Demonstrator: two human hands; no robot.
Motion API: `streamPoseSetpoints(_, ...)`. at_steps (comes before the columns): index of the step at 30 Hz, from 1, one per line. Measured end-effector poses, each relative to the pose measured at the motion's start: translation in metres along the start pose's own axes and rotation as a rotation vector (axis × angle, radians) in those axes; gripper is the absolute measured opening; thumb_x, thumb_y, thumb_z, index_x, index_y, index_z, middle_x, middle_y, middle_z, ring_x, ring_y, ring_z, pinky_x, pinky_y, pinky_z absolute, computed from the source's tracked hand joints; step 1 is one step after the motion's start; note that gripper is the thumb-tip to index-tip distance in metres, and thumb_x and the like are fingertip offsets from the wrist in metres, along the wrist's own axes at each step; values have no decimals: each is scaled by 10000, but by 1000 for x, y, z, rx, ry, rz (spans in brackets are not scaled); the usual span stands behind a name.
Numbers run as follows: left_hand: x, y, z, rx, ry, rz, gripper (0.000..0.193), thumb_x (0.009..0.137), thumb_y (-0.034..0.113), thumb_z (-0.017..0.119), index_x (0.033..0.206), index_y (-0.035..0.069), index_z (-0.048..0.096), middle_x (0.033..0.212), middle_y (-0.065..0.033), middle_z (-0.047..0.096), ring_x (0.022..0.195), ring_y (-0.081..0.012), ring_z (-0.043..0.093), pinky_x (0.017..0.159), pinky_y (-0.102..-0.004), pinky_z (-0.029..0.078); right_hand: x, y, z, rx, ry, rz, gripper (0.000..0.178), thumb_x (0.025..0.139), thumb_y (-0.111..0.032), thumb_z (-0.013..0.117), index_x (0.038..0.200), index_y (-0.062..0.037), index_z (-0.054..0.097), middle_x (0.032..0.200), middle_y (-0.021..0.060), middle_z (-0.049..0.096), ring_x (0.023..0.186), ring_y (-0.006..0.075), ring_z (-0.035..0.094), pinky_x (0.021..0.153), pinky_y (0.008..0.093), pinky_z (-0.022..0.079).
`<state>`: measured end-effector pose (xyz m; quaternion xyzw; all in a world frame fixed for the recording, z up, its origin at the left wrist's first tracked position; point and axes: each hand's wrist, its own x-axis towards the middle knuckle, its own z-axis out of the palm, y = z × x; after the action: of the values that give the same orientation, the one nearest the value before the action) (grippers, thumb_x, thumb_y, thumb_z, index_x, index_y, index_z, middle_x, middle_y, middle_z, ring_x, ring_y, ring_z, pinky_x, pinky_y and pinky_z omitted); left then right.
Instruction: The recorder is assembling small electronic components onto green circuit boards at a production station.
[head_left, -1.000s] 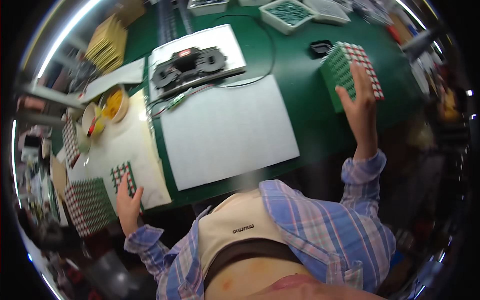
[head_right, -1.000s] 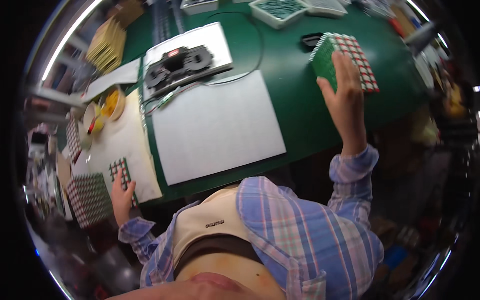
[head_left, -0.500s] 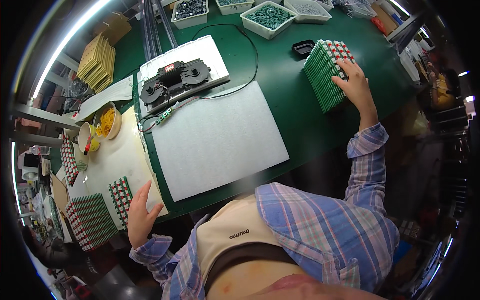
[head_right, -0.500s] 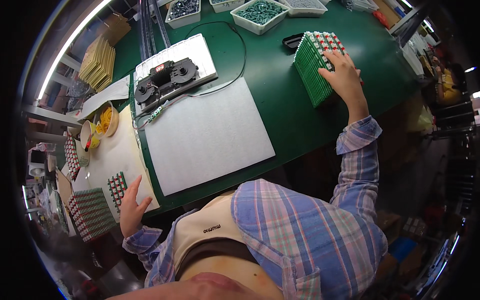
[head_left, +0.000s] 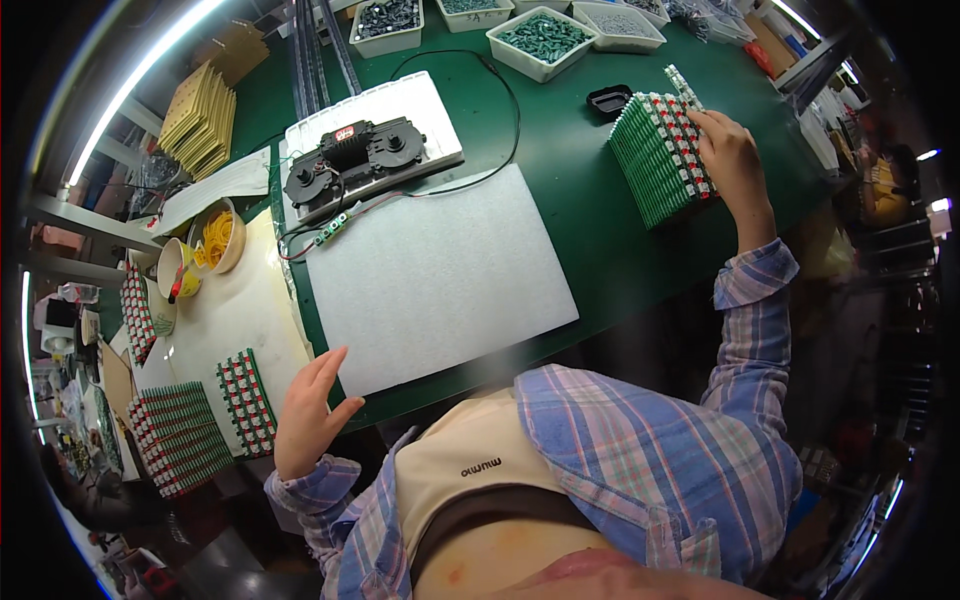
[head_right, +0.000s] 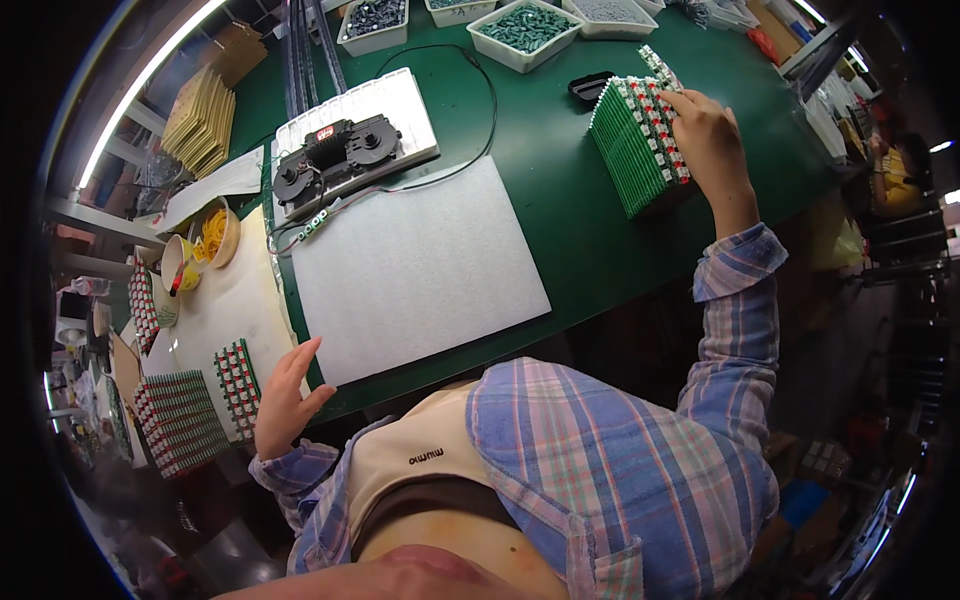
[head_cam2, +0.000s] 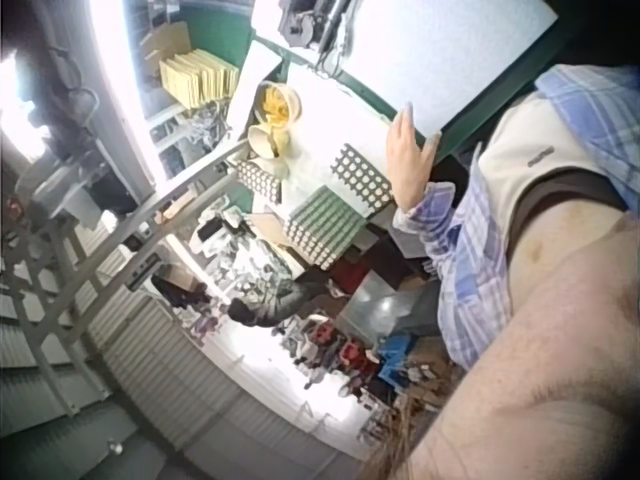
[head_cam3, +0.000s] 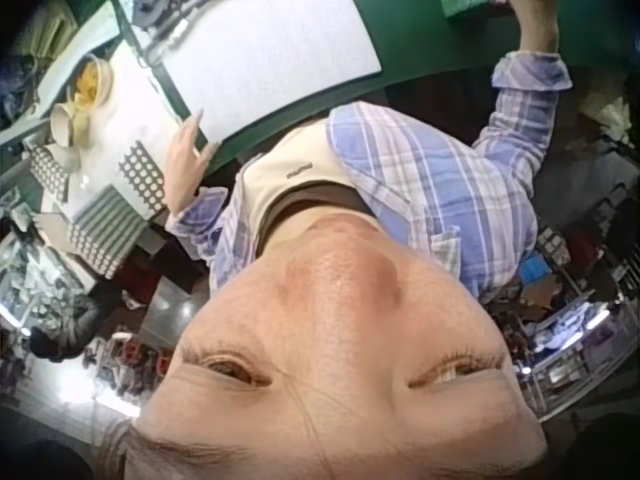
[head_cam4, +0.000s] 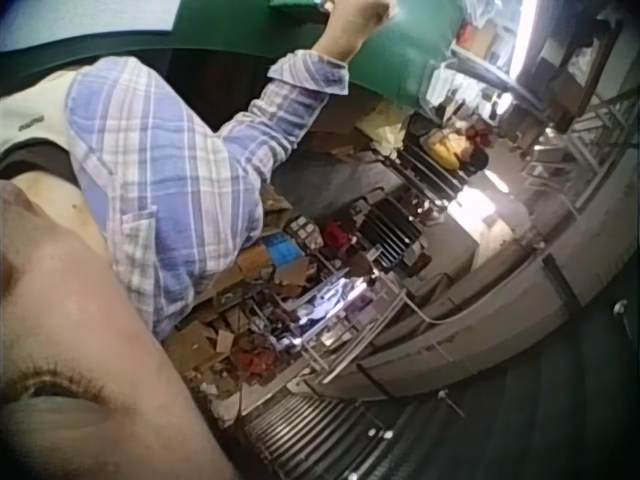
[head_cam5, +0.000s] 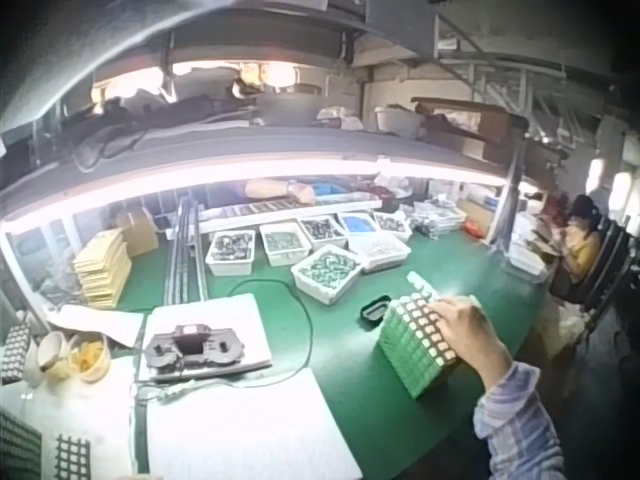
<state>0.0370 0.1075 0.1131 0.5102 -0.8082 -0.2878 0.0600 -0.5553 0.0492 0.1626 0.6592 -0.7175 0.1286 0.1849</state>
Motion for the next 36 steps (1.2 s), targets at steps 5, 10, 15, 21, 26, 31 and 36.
streamPoseSetpoints(5,18,10,14,-97,-54,90,634,819,129,760,1414,46,555,1397,-133,594,1211,-314,587,1040,-373,463,4,36,2,89,32,15,376,884,47,595,1241,-46,669,1283,117,698,993,317,701,981,410,524)
streamPoseSetpoints(10,51,15,51,-505,37,220,536,867,99,716,1385,41,591,1419,-109,584,1226,-274,584,1051,-359,446,-8,-42,-41,-88,304,-166,359,875,63,623,1205,-67,680,1297,106,693,989,302,706,969,435,532)
streamPoseSetpoints(15,87,64,84,-1347,53,148,604,1022,225,599,1572,126,370,1512,-115,504,1400,-248,471,1120,-357,390,-27,-160,-20,585,195,-198,352,837,109,650,1134,-69,716,1303,84,694,716,146,626,575,252,485)
streamPoseSetpoints(21,91,82,99,-1776,313,-15,605,1077,447,474,1583,142,343,1550,-97,468,1377,-260,502,1112,-388,424,-79,-285,14,1028,34,-402,327,811,49,682,1119,-57,715,1268,126,676,999,268,643,982,419,479)
streamPoseSetpoints(26,76,43,117,-2257,275,245,680,1054,610,373,1548,143,400,1478,-122,551,1314,-268,574,1078,-453,477,-107,-328,19,977,-114,-631,291,859,-77,687,1148,-54,696,1373,177,594,1224,339,586,1141,537,373)
streamPoseSetpoints(31,67,20,119,-2343,220,14,647,1051,624,352,1505,177,464,1453,-95,581,1238,-278,627,1032,-467,520,-95,-304,37,1359,-250,-440,455,919,-200,673,1329,-16,602,1454,201,530,1335,352,516,1160,467,362)
streamPoseSetpoints(36,67,34,105,-2253,152,-209,647,1050,631,338,1459,163,516,1378,-102,640,1187,-272,660,1007,-456,535,-107,-292,79,1416,-570,-15,625,959,-240,641,1480,32,428,1543,246,420,1427,395,412,1195,418,322)
